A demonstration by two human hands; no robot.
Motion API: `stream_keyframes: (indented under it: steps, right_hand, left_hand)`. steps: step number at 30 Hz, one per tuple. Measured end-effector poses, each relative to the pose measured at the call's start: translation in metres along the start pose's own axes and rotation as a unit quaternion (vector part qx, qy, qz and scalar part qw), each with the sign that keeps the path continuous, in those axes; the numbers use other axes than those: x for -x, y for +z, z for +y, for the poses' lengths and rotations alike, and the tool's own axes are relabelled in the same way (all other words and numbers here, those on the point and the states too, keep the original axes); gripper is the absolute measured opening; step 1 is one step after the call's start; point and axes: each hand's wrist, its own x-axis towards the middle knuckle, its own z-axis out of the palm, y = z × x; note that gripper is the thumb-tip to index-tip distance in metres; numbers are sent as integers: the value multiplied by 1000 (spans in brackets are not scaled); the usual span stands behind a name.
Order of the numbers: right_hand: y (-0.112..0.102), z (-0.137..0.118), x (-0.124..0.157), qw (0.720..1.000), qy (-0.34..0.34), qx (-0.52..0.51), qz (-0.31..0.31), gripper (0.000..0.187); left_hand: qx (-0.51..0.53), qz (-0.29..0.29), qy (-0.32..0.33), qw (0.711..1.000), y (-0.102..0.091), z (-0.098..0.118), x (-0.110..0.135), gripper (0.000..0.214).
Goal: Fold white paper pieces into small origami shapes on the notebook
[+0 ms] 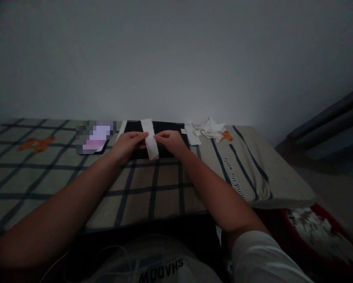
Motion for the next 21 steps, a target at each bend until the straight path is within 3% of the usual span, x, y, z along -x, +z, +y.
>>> stream_keyframes:
  steps: [4,10,14,21]
  right_hand:
    - [0,0,-1,1000,-1,-8,12,23]
    - [4,7,-5,988,35,-147,1,31]
    - [3,8,-4,988,48,-139,-36,33]
    - [3,7,-3,987,55,-144,-37,23]
  left_hand:
    - [-13,4,-16,1000,0,3,1,27]
    - [9,22,23,999,2,2,-1,25]
    - [-8,26,38,999,0,1,-2,26]
    - [-28,37,49,998,0,0,-3,26]
